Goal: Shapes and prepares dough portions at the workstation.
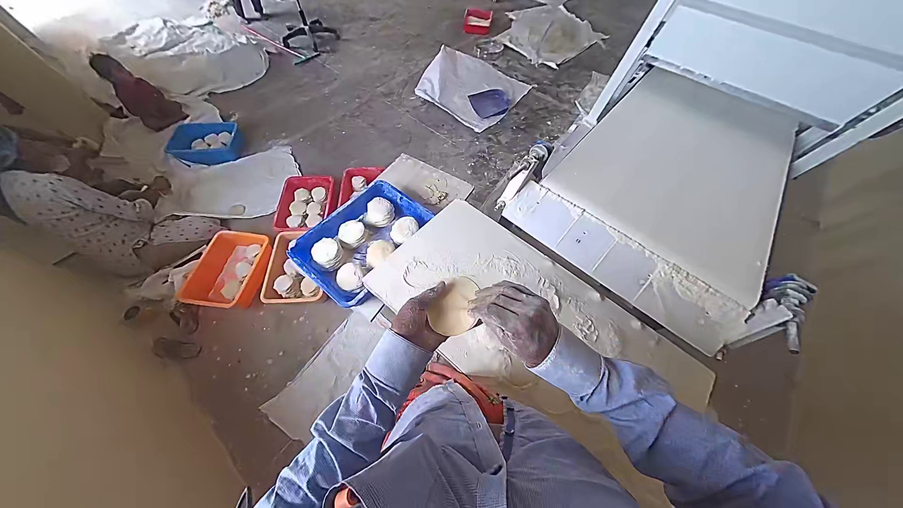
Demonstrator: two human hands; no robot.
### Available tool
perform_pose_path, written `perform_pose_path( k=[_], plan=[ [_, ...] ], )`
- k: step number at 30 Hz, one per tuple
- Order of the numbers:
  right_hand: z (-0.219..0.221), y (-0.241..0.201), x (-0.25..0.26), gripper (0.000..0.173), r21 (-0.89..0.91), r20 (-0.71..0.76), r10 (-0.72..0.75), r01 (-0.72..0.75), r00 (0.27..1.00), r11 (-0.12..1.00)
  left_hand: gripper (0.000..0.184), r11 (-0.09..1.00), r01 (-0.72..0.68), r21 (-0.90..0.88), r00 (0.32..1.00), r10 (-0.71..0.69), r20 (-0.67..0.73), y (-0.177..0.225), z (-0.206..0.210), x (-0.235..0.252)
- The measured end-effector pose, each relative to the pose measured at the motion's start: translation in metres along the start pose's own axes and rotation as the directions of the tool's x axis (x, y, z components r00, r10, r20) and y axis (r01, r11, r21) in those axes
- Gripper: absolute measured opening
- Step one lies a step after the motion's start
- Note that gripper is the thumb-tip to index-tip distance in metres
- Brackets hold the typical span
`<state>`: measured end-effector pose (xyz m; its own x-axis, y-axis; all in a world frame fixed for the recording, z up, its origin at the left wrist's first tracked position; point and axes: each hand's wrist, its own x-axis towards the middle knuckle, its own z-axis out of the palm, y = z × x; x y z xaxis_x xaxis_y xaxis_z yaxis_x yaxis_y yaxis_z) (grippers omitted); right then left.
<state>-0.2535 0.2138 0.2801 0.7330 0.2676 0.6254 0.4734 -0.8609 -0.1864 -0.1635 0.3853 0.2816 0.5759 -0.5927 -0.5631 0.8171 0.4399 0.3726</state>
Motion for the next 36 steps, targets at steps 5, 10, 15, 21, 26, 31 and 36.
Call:
perform_pose_path(
  k=[5,10,15,21,26,31,36],
  plan=[
    [-0.010,0.009,-0.037,0.017,0.001,-0.083,0.355,-0.356,0.931,0.935,0.021,0.992,-0.123,0.011,0.991,0.123,0.051,-0.003,-0.018,-0.003],
    [-0.006,-0.003,-0.029,0.028,0.546,0.039,0.704,-0.606,0.709,0.579,0.024,0.992,-0.127,0.000,0.971,0.124,0.206,-0.004,-0.028,-0.006],
    [0.028,-0.018,-0.004,0.047,0.608,0.561,0.748,-0.789,0.353,-0.084,0.034,0.986,-0.059,0.156,0.996,0.048,0.077,-0.009,-0.038,-0.002],
    [0.101,-0.034,0.013,0.033,0.459,0.791,0.598,-0.774,0.131,-0.436,0.022,0.876,0.031,0.481,0.992,0.031,-0.120,0.002,-0.079,0.015],
    [0.171,-0.012,0.056,0.041,0.336,0.832,0.547,-0.870,0.094,-0.361,0.026,0.817,0.005,0.577,0.974,0.126,-0.187,0.060,-0.125,0.052],
    [0.286,0.025,0.129,0.039,0.264,0.791,0.609,-0.929,0.055,-0.259,0.019,0.828,0.028,0.561,0.907,0.214,-0.362,0.153,-0.185,0.116],
    [0.392,0.097,0.177,0.044,0.202,0.689,0.722,-0.973,0.059,-0.113,0.027,0.743,0.077,0.665,0.904,0.230,-0.362,0.223,-0.227,0.228]
  ],
)
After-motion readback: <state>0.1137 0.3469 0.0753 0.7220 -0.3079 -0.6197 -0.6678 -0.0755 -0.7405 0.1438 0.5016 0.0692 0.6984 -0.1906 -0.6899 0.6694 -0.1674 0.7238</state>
